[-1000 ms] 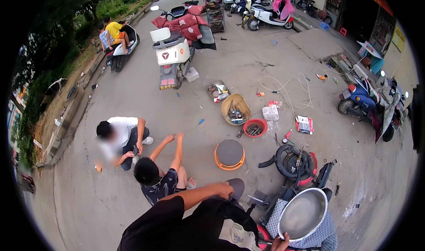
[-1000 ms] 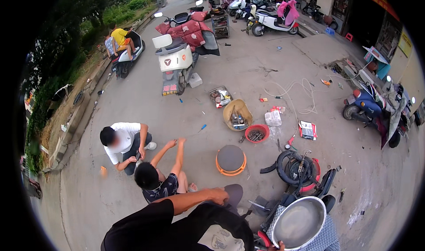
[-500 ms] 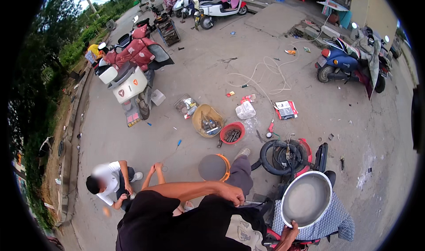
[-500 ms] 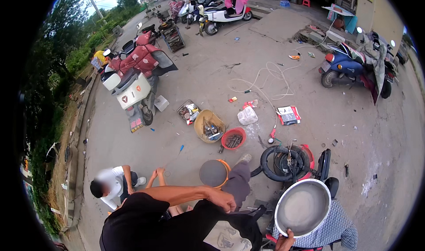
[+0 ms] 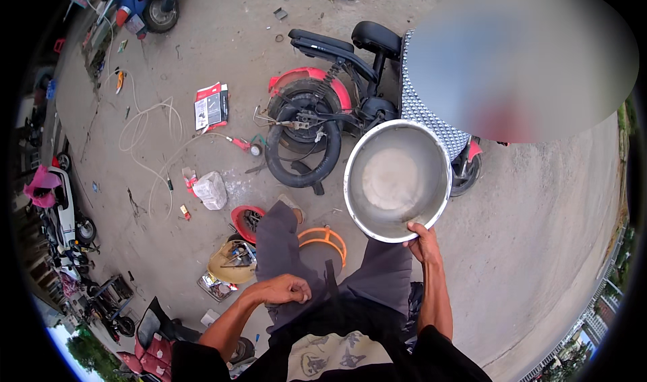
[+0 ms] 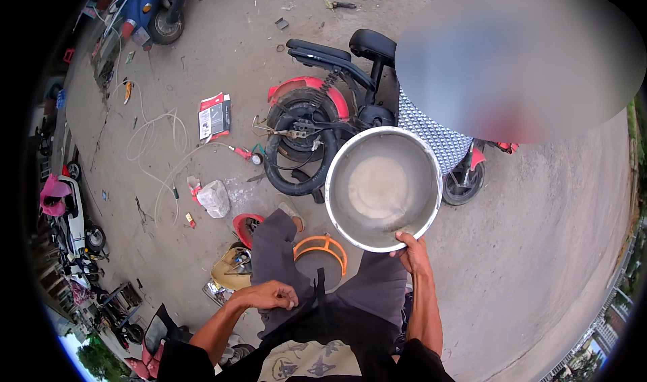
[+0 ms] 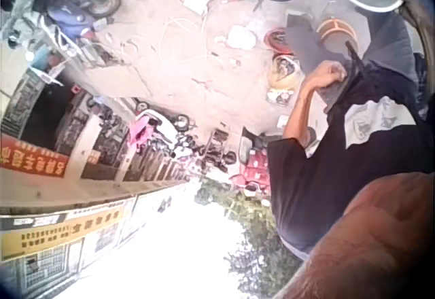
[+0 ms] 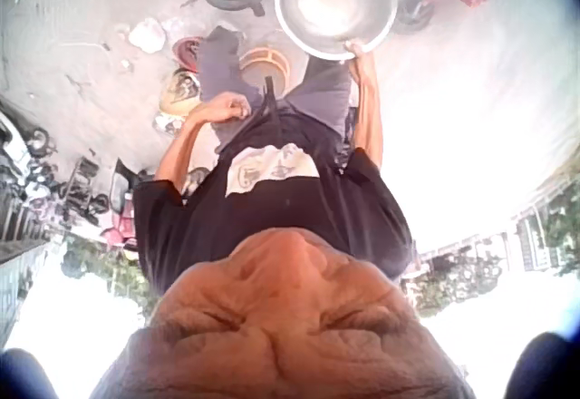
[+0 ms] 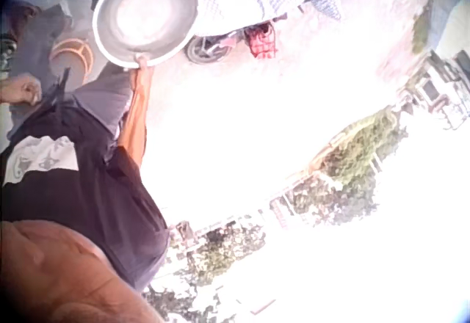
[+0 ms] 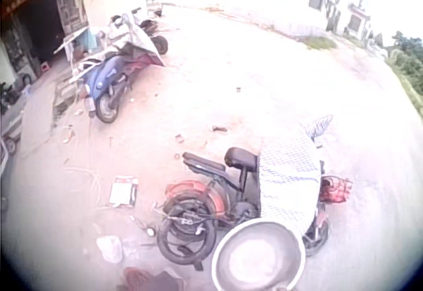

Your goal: The person rotates and handles an inner tube in a basin of water to locate a leak, then wipes the surface with a cloth and applies a patch to the tube.

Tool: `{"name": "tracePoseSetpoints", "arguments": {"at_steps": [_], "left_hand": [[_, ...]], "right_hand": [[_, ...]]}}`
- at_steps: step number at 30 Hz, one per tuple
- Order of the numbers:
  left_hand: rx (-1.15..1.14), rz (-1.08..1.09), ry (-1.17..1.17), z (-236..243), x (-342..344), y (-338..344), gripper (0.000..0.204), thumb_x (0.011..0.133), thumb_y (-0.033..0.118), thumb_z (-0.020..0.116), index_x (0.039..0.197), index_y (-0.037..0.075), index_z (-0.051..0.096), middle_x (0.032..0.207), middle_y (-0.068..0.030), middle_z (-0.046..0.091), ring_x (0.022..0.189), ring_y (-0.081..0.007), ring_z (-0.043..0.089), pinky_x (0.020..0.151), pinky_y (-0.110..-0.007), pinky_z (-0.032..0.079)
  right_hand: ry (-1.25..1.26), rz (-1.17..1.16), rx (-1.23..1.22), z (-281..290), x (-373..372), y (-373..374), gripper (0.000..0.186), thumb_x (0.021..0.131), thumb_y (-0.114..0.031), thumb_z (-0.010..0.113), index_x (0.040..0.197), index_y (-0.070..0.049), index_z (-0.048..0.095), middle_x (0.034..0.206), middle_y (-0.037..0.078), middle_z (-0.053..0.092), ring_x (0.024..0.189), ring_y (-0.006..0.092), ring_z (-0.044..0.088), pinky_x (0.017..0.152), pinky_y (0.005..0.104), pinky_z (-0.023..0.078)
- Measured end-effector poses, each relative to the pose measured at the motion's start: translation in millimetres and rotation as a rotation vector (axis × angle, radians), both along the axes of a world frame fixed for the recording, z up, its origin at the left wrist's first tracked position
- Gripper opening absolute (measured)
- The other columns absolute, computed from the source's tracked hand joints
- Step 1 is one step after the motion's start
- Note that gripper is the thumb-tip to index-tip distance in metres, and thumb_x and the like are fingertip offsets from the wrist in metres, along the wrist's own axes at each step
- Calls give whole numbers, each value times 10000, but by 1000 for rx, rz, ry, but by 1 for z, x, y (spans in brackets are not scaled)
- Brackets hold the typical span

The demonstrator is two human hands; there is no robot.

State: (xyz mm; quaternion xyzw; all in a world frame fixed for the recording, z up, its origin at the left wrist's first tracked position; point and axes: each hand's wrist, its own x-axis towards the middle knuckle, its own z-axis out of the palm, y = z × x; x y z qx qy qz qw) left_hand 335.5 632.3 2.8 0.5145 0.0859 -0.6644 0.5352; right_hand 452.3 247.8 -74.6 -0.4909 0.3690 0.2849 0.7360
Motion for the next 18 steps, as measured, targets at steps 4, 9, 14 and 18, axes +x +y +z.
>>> {"name": "tracePoseSetpoints", "arguments": {"at_steps": [4,9,14,18], "left_hand": [[189,-28,-328,-102,55,16,196,901,142,659,1045,10,666,876,-50,671,795,-130,619,729,-305,501],[422,181,-674,-224,113,35,170,894,107,612,1007,-15,648,900,-104,675,821,-212,649,769,-356,517],[443,189,-911,-312,152,35,143,922,62,591,1024,-26,638,935,-114,671,860,-232,653,796,-368,514],[736,-441,-1387,-320,156,47,184,901,102,607,1052,-1,628,984,-187,683,964,-370,642,857,-474,485]], "right_hand": [[-36,-168,-48,-61,-26,7,347,867,-38,646,1165,91,523,929,182,669,626,245,666,459,347,530],[0,-192,-109,-163,-44,33,320,860,-68,665,1120,58,529,833,140,649,553,239,625,441,343,489],[-49,-244,-96,-261,-72,34,416,846,-79,673,1192,76,502,853,128,642,569,219,628,446,320,486],[-103,-227,-54,-317,-97,44,364,876,-44,648,1193,75,511,858,120,668,588,195,663,423,269,539]]}}
